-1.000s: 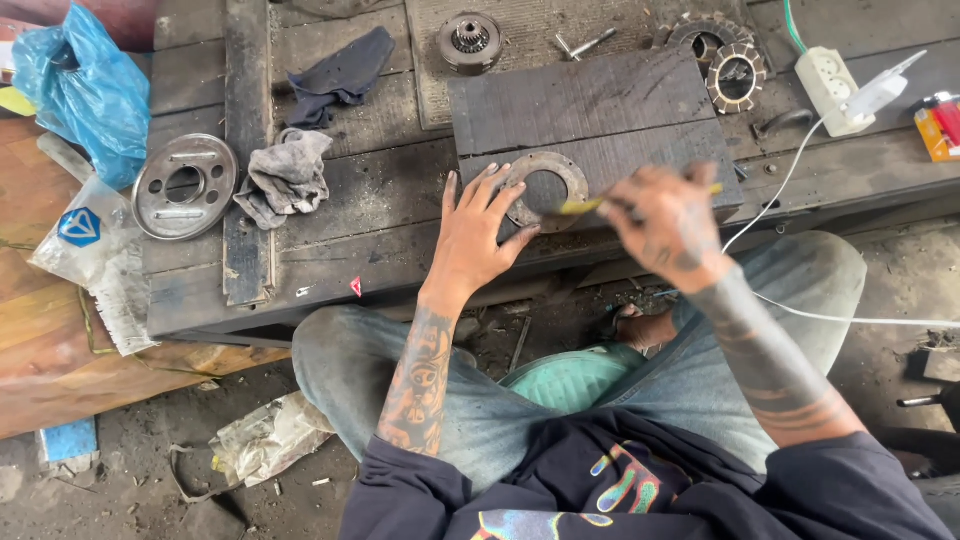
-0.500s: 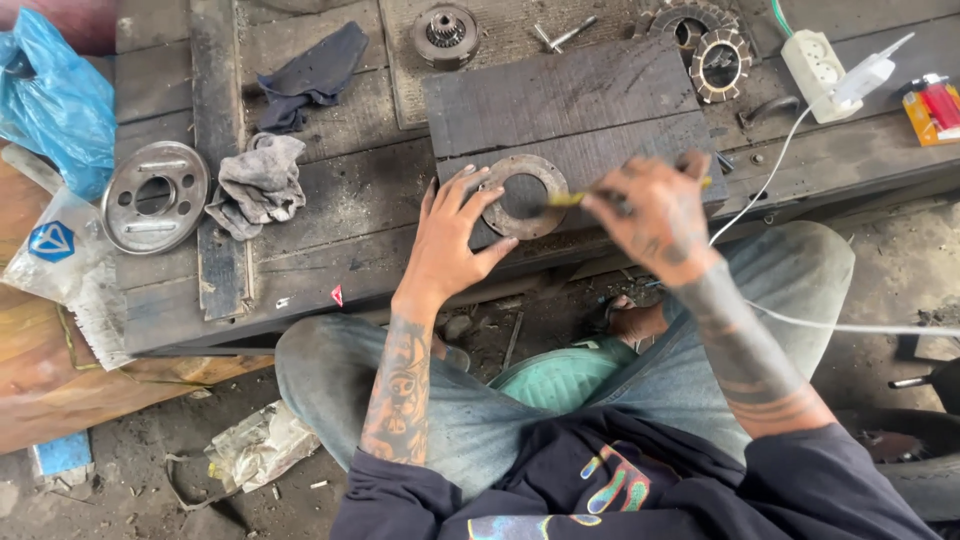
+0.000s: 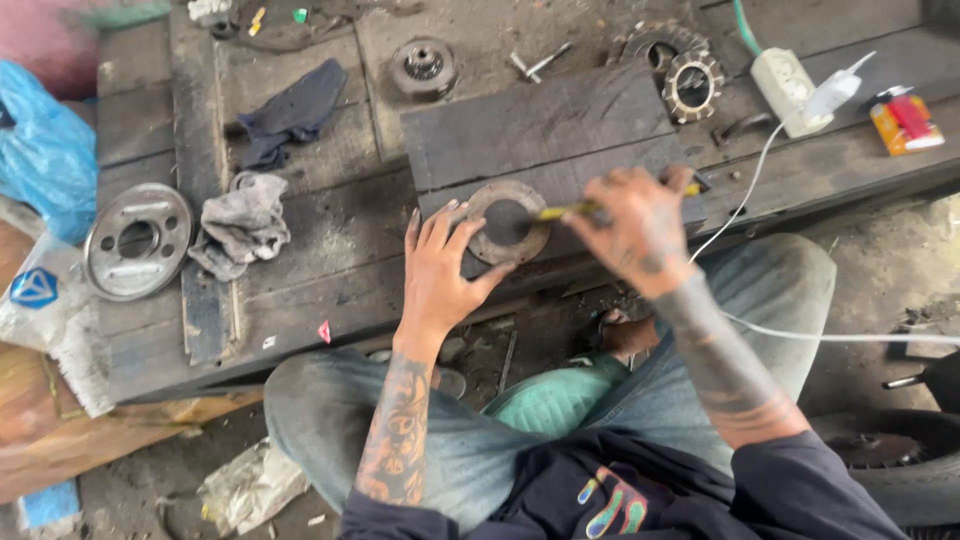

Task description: Cleaning a motorcycle clutch plate by scrubbing it with a brush and wiping it with a rag.

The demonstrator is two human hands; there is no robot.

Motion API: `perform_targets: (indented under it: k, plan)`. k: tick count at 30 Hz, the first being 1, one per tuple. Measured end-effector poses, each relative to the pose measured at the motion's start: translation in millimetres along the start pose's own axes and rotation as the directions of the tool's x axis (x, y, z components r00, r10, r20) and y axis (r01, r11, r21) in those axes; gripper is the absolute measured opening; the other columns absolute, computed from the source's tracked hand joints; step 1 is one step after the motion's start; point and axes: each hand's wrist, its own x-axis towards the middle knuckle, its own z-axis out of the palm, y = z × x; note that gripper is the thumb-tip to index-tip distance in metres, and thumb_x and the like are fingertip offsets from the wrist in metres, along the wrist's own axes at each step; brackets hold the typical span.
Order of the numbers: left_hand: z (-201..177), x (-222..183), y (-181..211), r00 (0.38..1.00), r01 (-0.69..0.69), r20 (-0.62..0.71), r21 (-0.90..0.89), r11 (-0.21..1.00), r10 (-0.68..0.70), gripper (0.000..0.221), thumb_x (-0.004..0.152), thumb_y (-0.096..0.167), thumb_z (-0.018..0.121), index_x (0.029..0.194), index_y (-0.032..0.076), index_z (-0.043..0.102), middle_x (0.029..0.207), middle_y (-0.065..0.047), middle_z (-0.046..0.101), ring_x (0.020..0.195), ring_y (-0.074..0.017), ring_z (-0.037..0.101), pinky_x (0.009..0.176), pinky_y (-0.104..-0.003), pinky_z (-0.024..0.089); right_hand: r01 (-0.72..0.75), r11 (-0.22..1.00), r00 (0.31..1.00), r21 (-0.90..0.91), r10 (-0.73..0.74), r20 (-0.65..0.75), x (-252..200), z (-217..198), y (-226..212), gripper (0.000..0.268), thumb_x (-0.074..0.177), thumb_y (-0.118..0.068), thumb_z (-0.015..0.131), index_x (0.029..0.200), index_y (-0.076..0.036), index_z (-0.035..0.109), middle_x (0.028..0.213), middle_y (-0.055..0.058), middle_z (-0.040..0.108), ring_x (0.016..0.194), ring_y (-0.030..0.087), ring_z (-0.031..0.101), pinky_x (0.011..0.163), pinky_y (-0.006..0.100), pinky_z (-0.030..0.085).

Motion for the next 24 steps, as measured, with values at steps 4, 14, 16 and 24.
perform_targets:
  k: [4, 14, 16, 24]
  plan:
    - [-5, 0, 3, 0.998, 0.049, 0.039, -0.041, 0.998, -0.048, 0.059, 0.083, 0.050, 0.084, 0.124, 0.011, 0.067, 0.133, -0.012, 0.060, 0.137, -0.0347, 0.052, 0.123, -0.063, 0.024, 0.015, 0.999, 0.994, -0.031, -0.012, 0.105, 1, 10, -5, 0.023, 0.093, -0.042, 0.077, 0.081, -0.024, 0.071, 0.076, -0.004, 0.069, 0.076, 0.018, 0.066, 0.094, 0.045, 0.037]
    - [-12, 0, 9, 0.993, 0.104, 0.067, -0.128, 0.986, -0.096, 0.052, 0.086, 0.043, 0.084, 0.119, 0.010, 0.060, 0.136, -0.014, 0.057, 0.141, -0.0363, 0.048, 0.123, -0.067, 0.023, 0.000, 0.982, 0.998, -0.188, -0.011, -0.057, 20, 34, -2, 0.023, 0.085, -0.039, 0.083, 0.086, -0.022, 0.067, 0.081, 0.002, 0.067, 0.077, 0.025, 0.069, 0.091, 0.044, 0.039]
    - [-14, 1, 12, 0.991, 0.120, 0.073, -0.149, 0.982, -0.110, 0.053, 0.086, 0.041, 0.084, 0.120, 0.009, 0.059, 0.137, -0.015, 0.056, 0.141, -0.0367, 0.046, 0.123, -0.068, 0.023, -0.019, 0.987, 1.000, -0.157, 0.020, 0.005, 30, 34, -11, 0.020, 0.090, -0.038, 0.080, 0.087, -0.022, 0.069, 0.081, 0.002, 0.069, 0.076, 0.023, 0.069, 0.093, 0.045, 0.039]
    - [-5, -1, 5, 0.973, 0.224, 0.106, -0.211, 0.952, -0.206, 0.078, 0.080, 0.045, 0.087, 0.137, 0.016, 0.043, 0.145, -0.011, 0.046, 0.148, -0.0334, 0.037, 0.125, -0.069, 0.015, 0.109, 0.993, 0.990, -0.046, -0.104, 0.094, 50, 44, -21, 0.016, 0.090, -0.033, 0.080, 0.085, -0.020, 0.072, 0.077, 0.001, 0.069, 0.074, 0.022, 0.068, 0.093, 0.047, 0.036]
